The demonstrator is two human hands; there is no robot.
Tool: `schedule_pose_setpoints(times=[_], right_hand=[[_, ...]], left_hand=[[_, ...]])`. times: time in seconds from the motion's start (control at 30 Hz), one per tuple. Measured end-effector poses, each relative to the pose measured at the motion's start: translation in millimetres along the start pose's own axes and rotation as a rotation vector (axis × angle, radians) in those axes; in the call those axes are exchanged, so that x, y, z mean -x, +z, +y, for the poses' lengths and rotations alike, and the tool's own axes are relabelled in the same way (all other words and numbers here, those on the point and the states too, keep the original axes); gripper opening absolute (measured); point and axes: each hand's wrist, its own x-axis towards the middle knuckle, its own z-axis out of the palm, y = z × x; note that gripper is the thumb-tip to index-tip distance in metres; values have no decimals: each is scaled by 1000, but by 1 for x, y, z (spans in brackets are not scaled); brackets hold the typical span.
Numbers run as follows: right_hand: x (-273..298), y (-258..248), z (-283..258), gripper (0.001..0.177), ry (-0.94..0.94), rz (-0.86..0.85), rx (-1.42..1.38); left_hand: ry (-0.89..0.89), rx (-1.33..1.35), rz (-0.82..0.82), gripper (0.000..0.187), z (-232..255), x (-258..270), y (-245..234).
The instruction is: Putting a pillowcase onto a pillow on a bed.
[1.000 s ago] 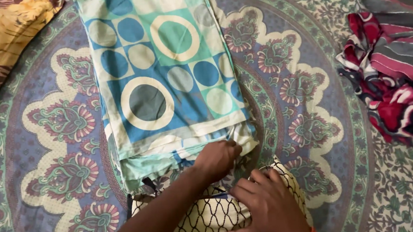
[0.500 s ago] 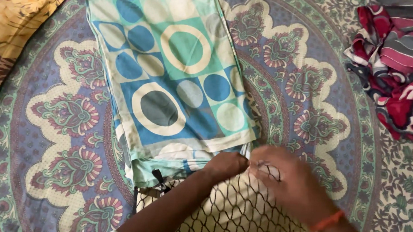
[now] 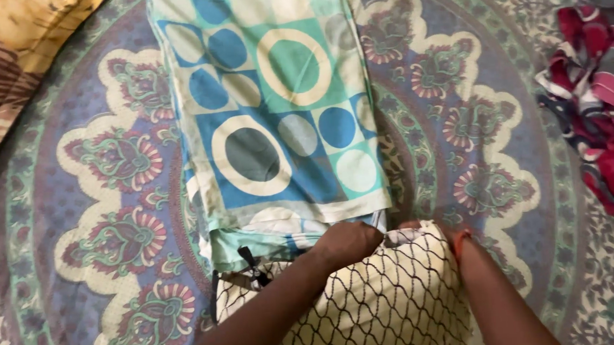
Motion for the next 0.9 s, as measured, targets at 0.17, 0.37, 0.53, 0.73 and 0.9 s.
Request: schedule_pose_setpoints(times=[0.17,0.37,0.53,0.73,0.9], right_hand=[[-11,13,4,54,-21,-42,-23],[-21,12,20,56,-39,-67,-67],[-23,1,44,59,-43,-73,-111],[-27,-5,64,63,-61,-96,-147],[-38,-21,79,66,-77,-102,-171]], left_hand=[[-248,73,183,21,30,62,-70],[-643,127,1009,26,11,172,-95],[-1083,241,1052,22,-48,241,-35],[-1091,502,995,35,-60,240,-10],[-1182,701,879,32,-40,223,-12]])
